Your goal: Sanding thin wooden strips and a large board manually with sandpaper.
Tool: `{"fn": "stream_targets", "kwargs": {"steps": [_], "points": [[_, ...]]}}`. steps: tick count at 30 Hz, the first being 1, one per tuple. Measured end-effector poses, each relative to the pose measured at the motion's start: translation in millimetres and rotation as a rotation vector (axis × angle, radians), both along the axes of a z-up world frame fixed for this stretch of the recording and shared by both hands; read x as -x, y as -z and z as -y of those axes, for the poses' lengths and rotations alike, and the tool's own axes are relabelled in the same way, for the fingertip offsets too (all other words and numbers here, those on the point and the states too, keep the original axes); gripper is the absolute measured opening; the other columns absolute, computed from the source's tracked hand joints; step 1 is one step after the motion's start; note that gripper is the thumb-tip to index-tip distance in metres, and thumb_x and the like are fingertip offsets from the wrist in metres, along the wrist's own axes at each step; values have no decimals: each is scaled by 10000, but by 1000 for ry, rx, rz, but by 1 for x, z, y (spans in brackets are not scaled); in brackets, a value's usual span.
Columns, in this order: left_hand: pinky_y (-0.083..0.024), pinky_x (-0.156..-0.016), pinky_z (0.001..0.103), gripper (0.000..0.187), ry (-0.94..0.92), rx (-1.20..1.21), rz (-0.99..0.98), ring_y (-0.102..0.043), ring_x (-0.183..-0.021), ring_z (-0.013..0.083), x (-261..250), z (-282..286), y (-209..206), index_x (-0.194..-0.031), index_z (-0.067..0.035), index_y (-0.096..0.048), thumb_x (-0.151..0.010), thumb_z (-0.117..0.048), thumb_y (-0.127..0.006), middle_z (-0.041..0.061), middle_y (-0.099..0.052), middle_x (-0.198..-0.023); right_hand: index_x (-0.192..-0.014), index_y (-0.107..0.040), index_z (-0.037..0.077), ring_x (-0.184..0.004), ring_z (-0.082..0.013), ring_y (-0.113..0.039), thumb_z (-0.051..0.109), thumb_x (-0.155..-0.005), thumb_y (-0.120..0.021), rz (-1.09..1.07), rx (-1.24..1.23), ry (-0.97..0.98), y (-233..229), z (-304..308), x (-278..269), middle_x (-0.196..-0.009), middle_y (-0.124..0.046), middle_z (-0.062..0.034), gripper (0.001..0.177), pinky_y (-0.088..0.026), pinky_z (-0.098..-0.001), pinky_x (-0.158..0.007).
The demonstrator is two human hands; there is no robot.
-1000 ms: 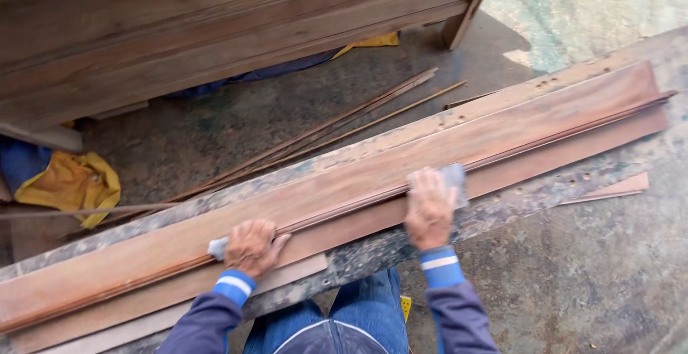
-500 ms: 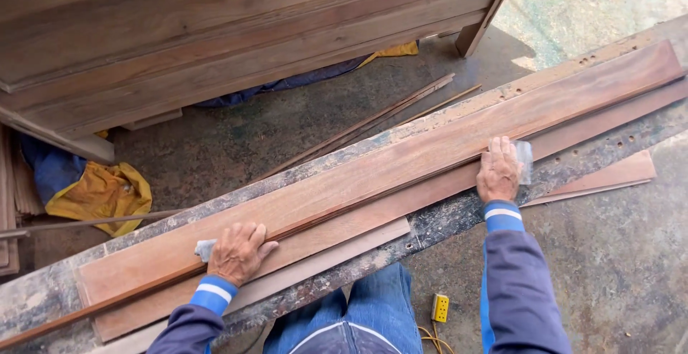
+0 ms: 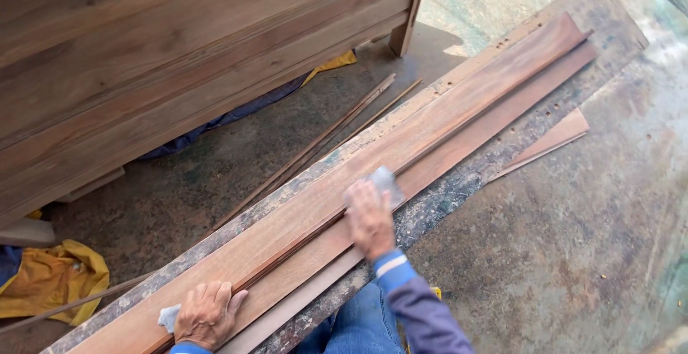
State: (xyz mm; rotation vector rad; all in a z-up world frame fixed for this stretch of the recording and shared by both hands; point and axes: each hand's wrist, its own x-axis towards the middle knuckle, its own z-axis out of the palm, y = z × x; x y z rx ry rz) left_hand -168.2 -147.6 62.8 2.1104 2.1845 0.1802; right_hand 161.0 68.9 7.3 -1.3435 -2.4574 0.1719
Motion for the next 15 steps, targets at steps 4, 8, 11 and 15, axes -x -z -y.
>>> {"fn": "stream_targets", "kwargs": {"steps": [4, 8, 11, 15], "points": [[-503, -654, 390, 379, 5, -41, -30, -609, -737, 246, 1, 2, 8, -892, -108, -653, -809, -473, -719, 57, -626, -805, -1537, -437, 135, -1566, -306, -284, 373, -1098, -316, 5, 177, 334, -15, -83, -43, -1654, -350, -129, 514, -125, -598, -1267], [-519, -702, 400, 378, -6, -117, -14, -630, -789, 260, -1, -2, 4, -878, -111, -649, -795, -474, -720, 55, -642, -832, -1562, -402, 109, -1588, -314, -249, 352, -1116, -308, -146, 232, 338, -28, -30, -1, -1675, -315, -144, 517, -83, -592, -1277], [-523, -706, 387, 367, -47, -28, -9, -631, -796, 253, -1, -1, -1, -899, -134, -656, -813, -484, -719, 41, -651, -834, -1586, -390, 96, -1575, -321, -270, 342, -1106, -351, -183, 182, 43, -26, 52, 26, -1678, -328, -152, 541, -96, -586, -1271], [-524, -712, 384, 362, -50, -24, 13, -629, -812, 263, -1, -1, -2, -885, -141, -650, -820, -494, -701, 43, -650, -834, -1521, -490, 236, -1577, -215, -330, 380, -1094, -463, 27, 166, -88, -6, 44, -14, -1686, -370, -46, 452, -112, -565, -1308]]}}
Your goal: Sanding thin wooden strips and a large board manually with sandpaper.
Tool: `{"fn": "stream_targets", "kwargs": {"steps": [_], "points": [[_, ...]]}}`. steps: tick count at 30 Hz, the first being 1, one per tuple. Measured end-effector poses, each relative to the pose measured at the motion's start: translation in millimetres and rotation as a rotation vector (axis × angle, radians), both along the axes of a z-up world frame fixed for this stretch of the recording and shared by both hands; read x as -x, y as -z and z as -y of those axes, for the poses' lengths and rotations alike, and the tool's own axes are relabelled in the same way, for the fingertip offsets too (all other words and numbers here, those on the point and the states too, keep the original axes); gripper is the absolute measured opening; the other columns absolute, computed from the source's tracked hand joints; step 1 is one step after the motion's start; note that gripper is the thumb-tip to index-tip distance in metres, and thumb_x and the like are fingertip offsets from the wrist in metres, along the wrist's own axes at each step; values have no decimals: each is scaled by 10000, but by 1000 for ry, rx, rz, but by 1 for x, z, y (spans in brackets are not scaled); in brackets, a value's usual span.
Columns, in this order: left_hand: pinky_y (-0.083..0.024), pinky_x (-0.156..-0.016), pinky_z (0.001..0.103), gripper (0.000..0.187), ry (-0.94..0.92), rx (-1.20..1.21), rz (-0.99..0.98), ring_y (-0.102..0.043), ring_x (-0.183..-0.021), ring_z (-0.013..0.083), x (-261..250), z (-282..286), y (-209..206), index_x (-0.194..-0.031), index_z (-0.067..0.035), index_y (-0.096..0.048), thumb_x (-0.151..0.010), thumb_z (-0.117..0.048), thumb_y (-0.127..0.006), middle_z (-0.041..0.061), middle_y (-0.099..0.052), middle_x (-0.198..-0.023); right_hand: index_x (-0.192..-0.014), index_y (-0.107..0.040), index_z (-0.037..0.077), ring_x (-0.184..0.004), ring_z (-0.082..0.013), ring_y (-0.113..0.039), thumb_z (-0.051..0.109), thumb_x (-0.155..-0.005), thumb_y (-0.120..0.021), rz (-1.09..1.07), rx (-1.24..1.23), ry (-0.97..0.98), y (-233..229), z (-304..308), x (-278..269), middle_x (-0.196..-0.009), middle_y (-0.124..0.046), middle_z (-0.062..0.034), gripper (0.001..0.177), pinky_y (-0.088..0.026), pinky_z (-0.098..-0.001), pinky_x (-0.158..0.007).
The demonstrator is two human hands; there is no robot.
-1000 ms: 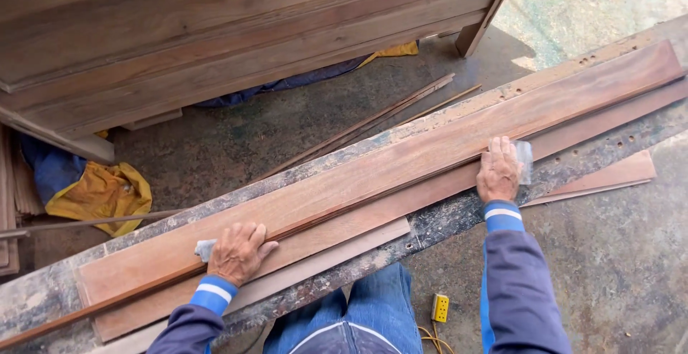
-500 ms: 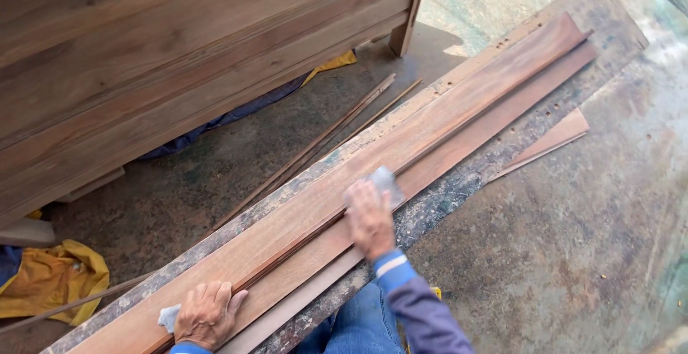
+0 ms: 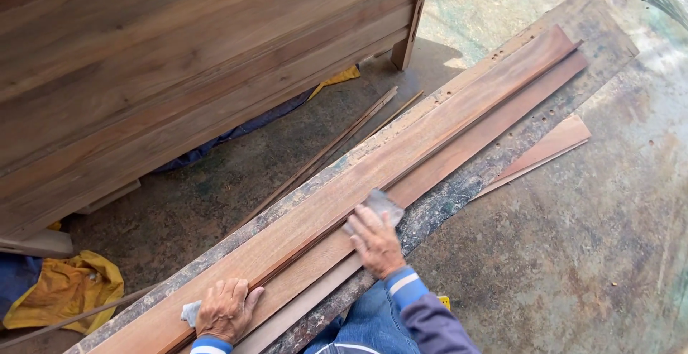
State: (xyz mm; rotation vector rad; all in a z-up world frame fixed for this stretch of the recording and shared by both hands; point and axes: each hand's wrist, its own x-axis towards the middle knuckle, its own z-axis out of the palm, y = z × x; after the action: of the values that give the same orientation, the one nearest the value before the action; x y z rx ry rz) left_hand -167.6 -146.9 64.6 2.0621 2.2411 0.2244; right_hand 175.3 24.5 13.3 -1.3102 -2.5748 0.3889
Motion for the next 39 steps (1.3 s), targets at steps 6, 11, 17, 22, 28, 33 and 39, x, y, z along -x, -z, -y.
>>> {"fn": "stream_targets", "kwargs": {"steps": [6, 11, 17, 22, 28, 33, 39], "points": [[-543, -762, 393, 425, 5, 22, 16, -663, -834, 264, -1, 2, -3, -925, -138, -667, -774, -525, -755, 63, -678, -859, -1423, -572, 65, -1443, -354, -403, 343, -886, -693, -183, 51, 369, -40, -58, -53, -1557, -444, -193, 617, -243, -555, -1196], [-562, -781, 424, 536, 54, -43, 93, -691, -865, 280, 17, -3, 42, -977, -113, -696, -667, -521, -853, 93, -709, -927, -1334, -629, 29, -1339, -391, -547, 214, -971, -644, -240, -111, 354, 7, -55, -74, -1459, -577, -202, 408, -389, -525, -1160], [-568, -868, 449, 547, 10, -230, 91, -698, -954, 316, -37, -61, 49, -1040, -90, -709, -663, -449, -878, 129, -712, -978, -1270, -682, 9, -1239, -362, -653, 166, -1034, -560, -641, 85, 576, -20, -63, -83, -1345, -681, -203, 309, -531, -408, -1051], [-559, -840, 424, 483, 15, -220, 113, -667, -979, 285, -177, -157, -23, -1146, -108, -717, -773, -400, -811, 85, -699, -1036, -1254, -677, -19, -1247, -344, -653, 187, -1061, -541, -705, 161, 597, -28, -77, -101, -1351, -673, -224, 313, -512, -391, -1062], [-510, -823, 431, 510, 168, -179, 178, -612, -959, 307, -286, -287, -33, -1150, -90, -677, -779, -423, -784, 76, -656, -1069, -1189, -692, -12, -941, -280, -742, 266, -1040, -586, -790, 402, 569, -58, -128, -194, -1041, -753, -172, 333, -586, -363, -847], [-526, -840, 420, 332, 243, 13, 191, -642, -969, 298, -301, -346, 24, -986, -135, -683, -823, -410, -775, 65, -685, -955, -1035, -730, 32, -715, -138, -623, 299, -1036, -584, -804, 381, 844, -39, -165, -329, -761, -681, -66, 305, -542, -317, -636], [-547, -728, 417, 277, 321, -20, 216, -654, -833, 302, -281, -340, 78, -991, -107, -698, -815, -306, -773, 92, -701, -873, -997, -717, 30, -751, -119, -649, 280, -1051, -537, -936, 302, 1054, -25, -187, -426, -825, -735, -39, 313, -557, -302, -670]]}}
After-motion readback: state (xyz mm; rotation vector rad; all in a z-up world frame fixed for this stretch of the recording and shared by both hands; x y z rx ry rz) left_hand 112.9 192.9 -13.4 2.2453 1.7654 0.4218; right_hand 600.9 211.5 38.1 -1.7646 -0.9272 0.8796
